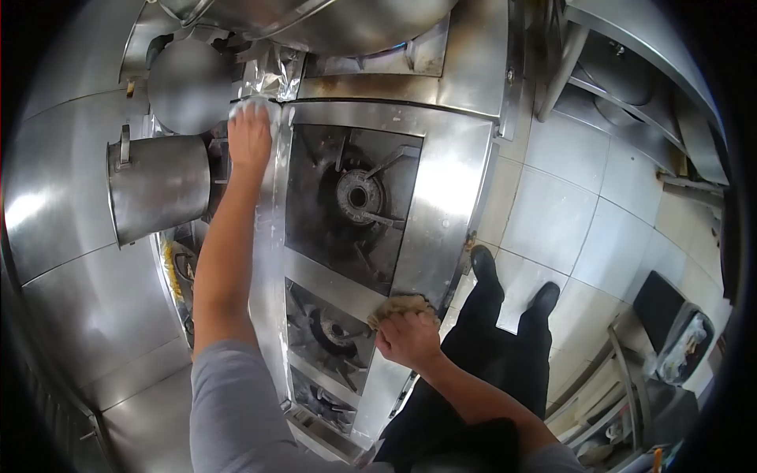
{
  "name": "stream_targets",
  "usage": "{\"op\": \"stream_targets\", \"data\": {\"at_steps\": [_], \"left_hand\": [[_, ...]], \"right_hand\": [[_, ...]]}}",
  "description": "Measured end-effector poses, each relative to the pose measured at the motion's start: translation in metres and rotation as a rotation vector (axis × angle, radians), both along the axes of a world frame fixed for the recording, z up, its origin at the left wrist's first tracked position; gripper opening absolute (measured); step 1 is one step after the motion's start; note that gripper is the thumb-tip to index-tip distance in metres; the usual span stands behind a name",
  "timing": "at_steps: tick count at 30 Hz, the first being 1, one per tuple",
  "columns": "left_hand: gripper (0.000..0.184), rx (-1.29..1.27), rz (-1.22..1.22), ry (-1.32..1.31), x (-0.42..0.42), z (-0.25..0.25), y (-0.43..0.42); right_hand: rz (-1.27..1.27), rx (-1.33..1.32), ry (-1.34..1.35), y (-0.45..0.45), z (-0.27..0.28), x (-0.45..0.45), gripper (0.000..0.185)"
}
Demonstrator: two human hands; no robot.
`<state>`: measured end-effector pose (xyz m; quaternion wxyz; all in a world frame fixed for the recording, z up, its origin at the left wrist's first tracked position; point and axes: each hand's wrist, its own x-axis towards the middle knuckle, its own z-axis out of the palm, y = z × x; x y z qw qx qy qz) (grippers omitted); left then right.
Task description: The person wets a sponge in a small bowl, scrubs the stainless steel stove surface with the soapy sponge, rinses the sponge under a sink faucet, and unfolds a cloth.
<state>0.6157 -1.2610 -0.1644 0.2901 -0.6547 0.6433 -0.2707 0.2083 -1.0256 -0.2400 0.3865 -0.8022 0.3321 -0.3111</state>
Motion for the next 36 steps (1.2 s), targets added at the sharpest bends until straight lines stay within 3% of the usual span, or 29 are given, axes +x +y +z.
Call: {"op": "stream_targets", "data": {"at_steps": [3, 7, 10, 12, 15, 17, 21, 25, 26, 27, 29, 31, 32, 33, 34, 36], "left_hand": [[0.016, -0.079, -0.155, -0.037, 0.012, -0.013, 0.002], [0.023, 0.263, -0.263, 0.082, 0.033, -0.016, 0.105], [0.023, 0.316, -0.245, 0.105, 0.047, -0.005, 0.097], [0.023, 0.283, -0.154, -0.017, 0.028, 0.007, 0.027], [0.017, 0.246, -0.252, -0.044, 0.026, -0.019, -0.001], [0.020, 0.240, -0.222, 0.039, 0.027, -0.029, 0.069], [0.027, 0.626, -0.146, 0.022, 0.013, 0.008, 0.190], [0.026, 0.482, -0.015, 0.087, 0.034, 0.001, 0.093], [0.025, 0.322, -0.136, 0.047, 0.030, -0.005, 0.061], [0.022, 0.317, -0.132, -0.014, 0.013, -0.002, 0.042], [0.024, 0.287, -0.139, 0.024, 0.020, -0.012, 0.077], [0.027, 0.468, 0.208, 0.167, 0.020, -0.015, 0.188], [0.032, 0.447, 0.211, 0.230, 0.022, -0.016, 0.249], [0.034, 0.553, -0.147, -0.014, 0.019, -0.005, 0.297], [0.034, 0.558, -0.148, -0.018, 0.016, 0.010, 0.306], [0.031, 0.856, -0.053, 0.118, 0.020, 0.021, 0.310]], "right_hand": [[-0.020, -0.017, -0.016, 0.001, -0.004, 0.003, 0.015], [0.018, 0.022, 0.007, -0.004, 0.001, -0.001, 0.015], [-0.018, -0.013, -0.015, -0.003, 0.000, 0.000, 0.015], [0.009, -0.016, 0.001, 0.000, -0.002, 0.000, 0.013], [0.020, -0.032, 0.022, 0.000, -0.003, 0.002, 0.012], [-0.051, -0.030, -0.048, 0.000, -0.004, 0.002, 0.012], [-0.028, 0.026, -0.056, -0.001, -0.001, -0.003, 0.013], [0.003, -0.004, 0.013, 0.001, -0.003, -0.004, 0.013], [0.025, 0.013, 0.032, 0.003, -0.004, -0.002, 0.013], [0.034, 0.020, 0.035, 0.005, -0.005, 0.001, 0.013], [-0.004, -0.007, -0.012, 0.004, -0.007, 0.000, 0.013], [-0.009, -0.007, -0.034, 0.003, -0.005, 0.000, 0.013], [-0.032, -0.036, -0.023, 0.001, -0.005, 0.000, 0.013], [-0.057, -0.062, -0.011, 0.001, -0.003, -0.001, 0.013], [-0.050, -0.082, 0.006, 0.000, -0.002, -0.003, 0.012], [-0.062, -0.089, 0.001, -0.003, -0.001, -0.002, 0.012]]}}
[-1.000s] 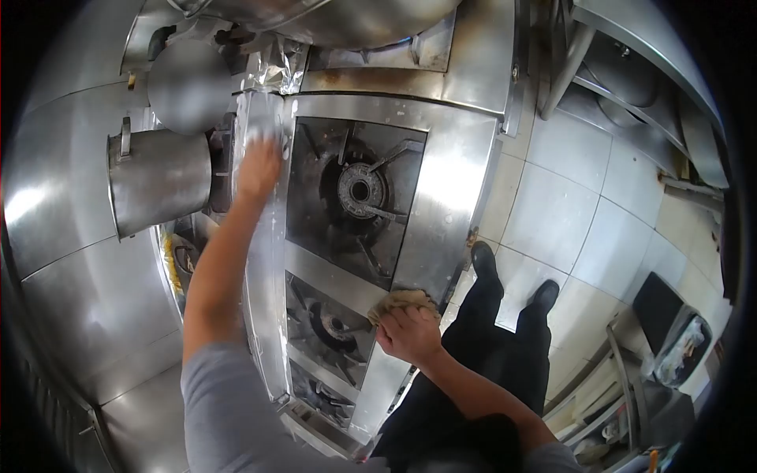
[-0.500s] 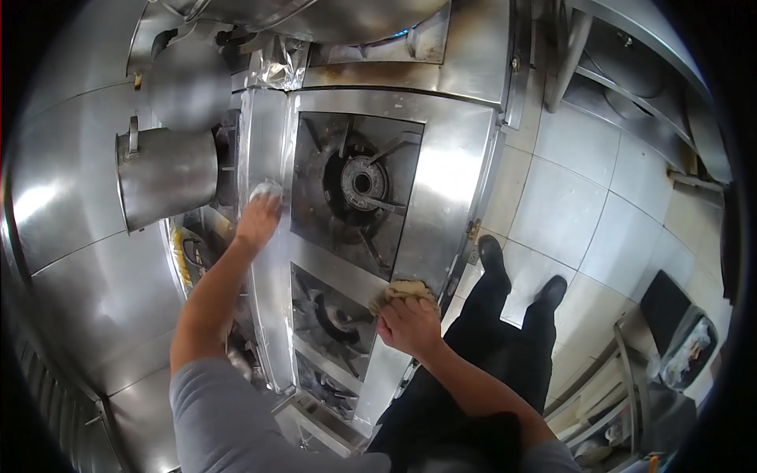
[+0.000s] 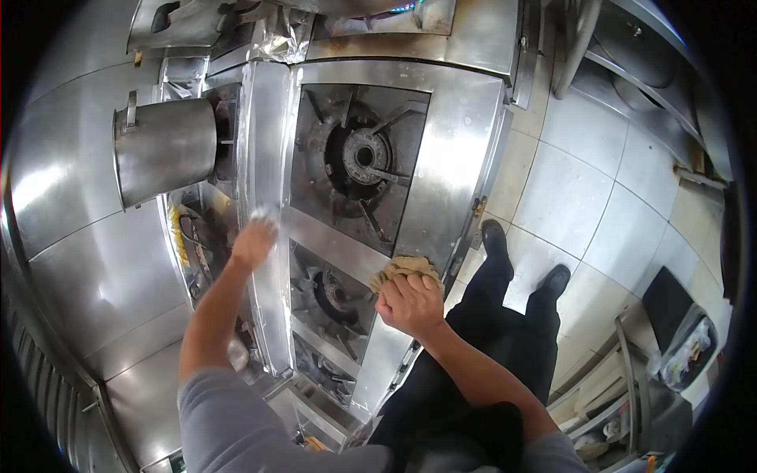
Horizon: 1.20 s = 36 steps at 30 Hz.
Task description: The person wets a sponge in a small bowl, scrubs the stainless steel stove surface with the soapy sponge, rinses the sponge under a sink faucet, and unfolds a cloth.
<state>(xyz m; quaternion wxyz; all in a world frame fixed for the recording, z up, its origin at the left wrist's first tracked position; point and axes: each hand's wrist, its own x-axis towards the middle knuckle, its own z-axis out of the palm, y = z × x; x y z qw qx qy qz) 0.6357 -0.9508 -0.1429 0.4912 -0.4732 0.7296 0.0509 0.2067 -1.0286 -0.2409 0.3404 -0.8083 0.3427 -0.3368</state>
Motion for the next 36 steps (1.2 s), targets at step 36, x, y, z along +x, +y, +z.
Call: {"op": "stream_targets", "data": {"at_steps": [36], "left_hand": [[0.016, -0.635, 0.253, 0.065, -0.020, -0.026, 0.174]], "right_hand": [[-0.081, -0.113, 0.055, 0.028, 0.000, 0.011, 0.012]]}}
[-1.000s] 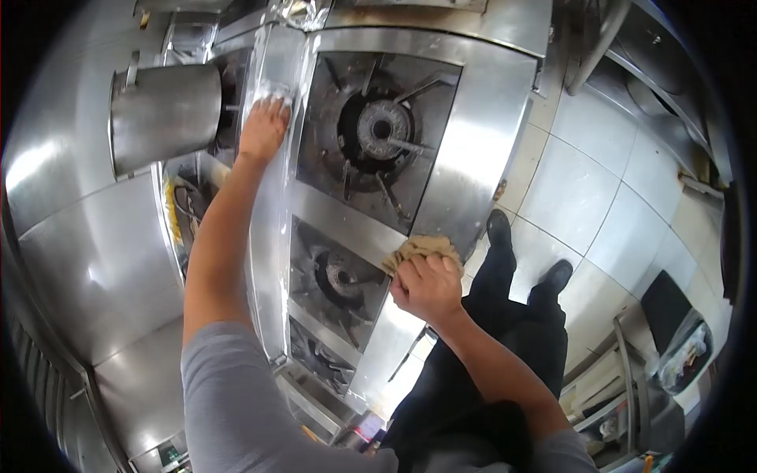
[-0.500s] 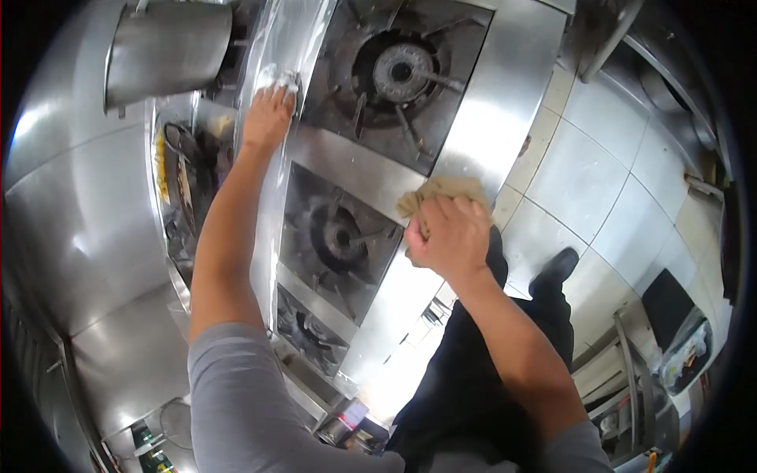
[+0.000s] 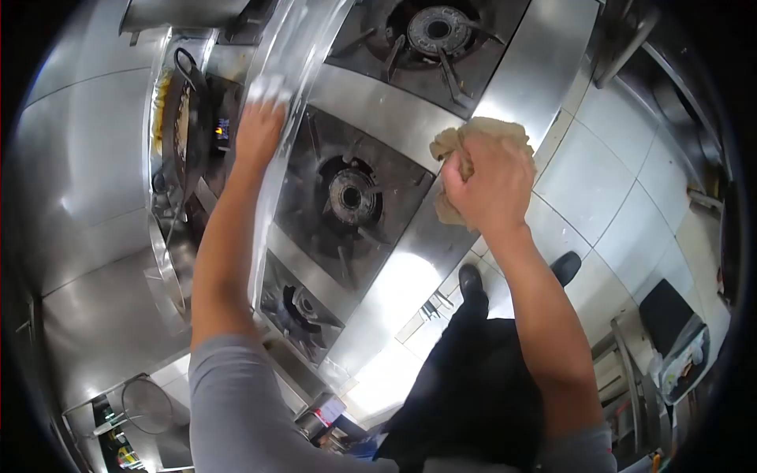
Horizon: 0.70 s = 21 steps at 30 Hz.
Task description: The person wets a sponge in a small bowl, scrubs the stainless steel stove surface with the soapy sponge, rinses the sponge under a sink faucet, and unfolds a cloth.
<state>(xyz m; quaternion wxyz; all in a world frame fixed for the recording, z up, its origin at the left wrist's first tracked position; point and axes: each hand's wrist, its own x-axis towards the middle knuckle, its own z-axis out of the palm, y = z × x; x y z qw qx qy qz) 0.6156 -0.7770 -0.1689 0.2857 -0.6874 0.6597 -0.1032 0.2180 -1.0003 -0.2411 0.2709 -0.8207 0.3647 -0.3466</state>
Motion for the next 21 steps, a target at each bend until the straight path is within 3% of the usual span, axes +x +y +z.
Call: {"op": "stream_targets", "data": {"at_steps": [4, 7, 8, 9, 10, 11, 15, 17, 21], "left_hand": [[0.016, -0.092, 0.013, 0.040, -0.033, 0.014, 0.112], [0.016, -0.041, -0.142, 0.058, -0.015, 0.020, 0.079], [0.018, -0.042, -0.034, 0.053, -0.009, 0.015, 0.045], [0.020, -0.159, -0.154, 0.022, -0.007, 0.011, 0.003], [0.027, -0.093, 0.018, -0.050, -0.018, 0.012, -0.036], [0.029, -0.205, -0.125, -0.053, -0.024, 0.012, -0.058], [0.026, -0.347, -0.161, -0.055, -0.048, 0.021, 0.042], [0.027, -0.286, -0.122, -0.061, -0.052, 0.034, 0.073], [0.027, -0.308, -0.161, -0.095, -0.016, 0.021, 0.013]], "right_hand": [[-0.043, 0.004, -0.024, 0.002, -0.001, -0.004, 0.013], [-0.064, 0.012, -0.030, 0.003, 0.002, -0.003, 0.014], [-0.065, 0.016, -0.032, 0.004, 0.002, -0.002, 0.015], [-0.063, 0.016, -0.024, 0.006, 0.002, -0.001, 0.015], [-0.062, -0.004, -0.004, 0.007, 0.000, -0.002, 0.015], [-0.063, -0.028, 0.012, 0.007, -0.002, -0.001, 0.015], [-0.071, 0.014, 0.009, 0.008, -0.004, -0.001, 0.015], [-0.081, 0.016, 0.003, 0.009, -0.003, -0.002, 0.015], [-0.104, -0.010, -0.020, 0.008, -0.007, 0.000, 0.015]]}}
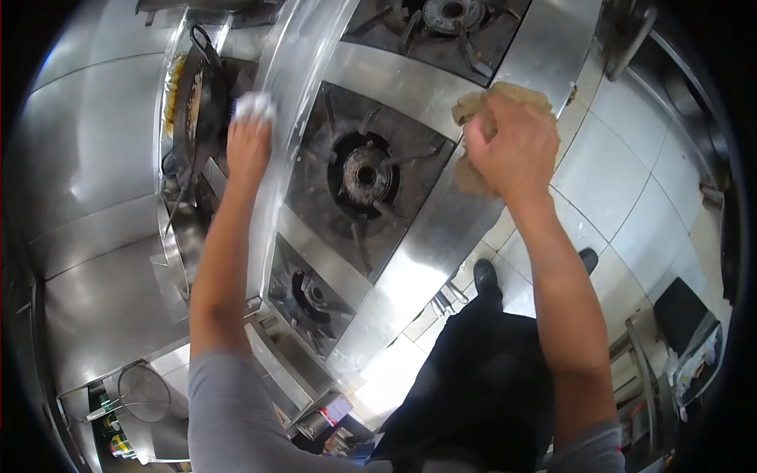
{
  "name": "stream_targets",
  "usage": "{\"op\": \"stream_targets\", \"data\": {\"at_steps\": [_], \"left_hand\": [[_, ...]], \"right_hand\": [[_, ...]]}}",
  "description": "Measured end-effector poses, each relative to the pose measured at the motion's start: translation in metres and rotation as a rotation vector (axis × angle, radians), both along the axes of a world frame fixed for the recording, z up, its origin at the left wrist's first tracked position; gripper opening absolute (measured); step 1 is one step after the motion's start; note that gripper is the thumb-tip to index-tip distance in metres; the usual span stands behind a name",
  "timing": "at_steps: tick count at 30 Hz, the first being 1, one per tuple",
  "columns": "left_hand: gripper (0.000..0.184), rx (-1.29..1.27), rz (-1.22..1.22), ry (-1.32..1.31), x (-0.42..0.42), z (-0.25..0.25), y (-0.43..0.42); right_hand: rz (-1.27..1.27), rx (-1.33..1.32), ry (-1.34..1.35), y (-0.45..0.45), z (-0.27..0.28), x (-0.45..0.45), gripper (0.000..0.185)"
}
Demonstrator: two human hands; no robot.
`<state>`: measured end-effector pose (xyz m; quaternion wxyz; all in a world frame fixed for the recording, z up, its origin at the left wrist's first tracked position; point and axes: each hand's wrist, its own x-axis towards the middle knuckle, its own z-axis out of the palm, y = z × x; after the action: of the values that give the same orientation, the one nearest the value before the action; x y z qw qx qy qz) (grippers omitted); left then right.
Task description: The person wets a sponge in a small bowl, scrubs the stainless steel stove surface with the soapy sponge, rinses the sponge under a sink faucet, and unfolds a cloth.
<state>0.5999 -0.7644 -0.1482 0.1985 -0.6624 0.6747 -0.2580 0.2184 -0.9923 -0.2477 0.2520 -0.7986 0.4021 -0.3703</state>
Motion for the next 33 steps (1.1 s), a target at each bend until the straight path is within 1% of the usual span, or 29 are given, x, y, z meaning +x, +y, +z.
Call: {"op": "stream_targets", "data": {"at_steps": [2, 3, 5, 6, 7, 8, 10, 11, 12, 13, 16, 17, 18, 19, 20, 22, 23, 24, 26, 27, 29, 30, 32, 33], "left_hand": [[0.026, -0.008, 0.053, -0.064, -0.015, 0.003, -0.055], [0.026, -0.028, 0.176, -0.066, -0.018, 0.000, -0.051], [0.030, -0.037, 0.291, -0.046, -0.020, -0.009, 0.013], [0.032, -0.090, 0.280, -0.005, -0.025, -0.011, 0.048], [0.033, -0.138, 0.270, 0.037, -0.036, -0.006, 0.059], [0.033, -0.139, 0.261, 0.033, -0.031, -0.006, 0.051], [0.036, -0.179, 0.077, 0.178, -0.017, -0.006, 0.033], [0.033, -0.166, 0.173, 0.053, -0.018, -0.007, 0.003], [0.037, -0.162, 0.175, 0.089, -0.022, -0.003, -0.031], [0.038, -0.192, 0.151, 0.058, -0.014, -0.008, -0.056], [0.038, -0.213, 0.268, 0.114, -0.026, -0.009, -0.014], [0.039, -0.277, 0.224, 0.066, -0.026, -0.016, 0.026], [0.041, -0.281, 0.262, 0.118, -0.036, -0.013, 0.054], [0.043, -0.285, 0.296, 0.172, -0.049, -0.005, 0.056], [0.043, -0.285, 0.288, 0.171, -0.047, -0.003, 0.043], [0.035, -0.255, 0.189, 0.193, -0.034, -0.001, 0.010], [0.040, -0.271, 0.134, 0.172, -0.015, -0.007, -0.016], [0.044, -0.233, 0.265, 0.169, -0.016, -0.008, -0.042], [0.044, -0.283, 0.280, 0.083, -0.032, -0.007, -0.061], [0.044, -0.288, 0.284, 0.081, -0.036, -0.006, -0.046], [0.039, -0.396, 0.090, 0.246, -0.048, -0.004, 0.005], [0.039, -0.393, 0.082, 0.246, -0.046, -0.004, 0.017], [0.038, -0.314, 0.319, 0.189, -0.045, -0.002, 0.025], [0.042, -0.306, 0.232, 0.216, -0.027, -0.007, 0.013]], "right_hand": [[0.004, -0.029, -0.024, 0.003, -0.003, 0.002, 0.015], [0.004, -0.065, -0.060, 0.001, -0.004, 0.002, 0.015], [0.033, -0.026, -0.018, -0.001, 0.001, -0.001, 0.015], [0.048, 0.017, 0.021, -0.003, 0.003, -0.003, 0.015], [0.042, 0.020, 0.017, -0.002, 0.004, -0.004, 0.015], [0.026, -0.005, -0.008, -0.003, 0.004, -0.003, 0.015], [0.015, -0.030, -0.029, -0.004, 0.003, -0.001, 0.015], [0.020, -0.008, -0.002, -0.004, 0.003, -0.002, 0.015], [0.029, 0.016, 0.026, -0.002, 0.002, -0.001, 0.015], [0.045, 0.024, 0.032, 0.002, 0.001, -0.001, 0.015], [0.040, -0.050, -0.027, -0.005, 0.004, -0.001, 0.016], [0.065, 0.006, 0.010, -0.004, 0.005, -0.003, 0.016], [0.083, 0.063, 0.045, -0.004, 0.006, -0.004, 0.016], [0.074, 0.063, 0.041, -0.006, 0.005, -0.004, 0.016], [0.063, 0.037, 0.011, -0.006, 0.004, -0.003, 0.016], [0.062, 0.012, -0.016, -0.005, 0.005, -0.002, 0.016], [0.066, 0.016, 0.013, -0.007, 0.005, -0.002, 0.015], [0.078, 0.028, 0.048, -0.004, 0.004, -0.002, 0.015], [0.085, 0.011, 0.023, 0.000, 0.002, -0.002, 0.014], [0.074, -0.019, -0.011, -0.004, 0.002, -0.002, 0.014], [0.080, -0.005, 0.002, -0.004, 0.002, -0.004, 0.014], [0.080, 0.014, 0.015, -0.004, 0.002, -0.004, 0.014], [0.056, 0.010, 0.016, -0.006, 0.000, -0.003, 0.014], [0.047, 0.006, 0.017, -0.003, -0.001, -0.001, 0.015]]}}
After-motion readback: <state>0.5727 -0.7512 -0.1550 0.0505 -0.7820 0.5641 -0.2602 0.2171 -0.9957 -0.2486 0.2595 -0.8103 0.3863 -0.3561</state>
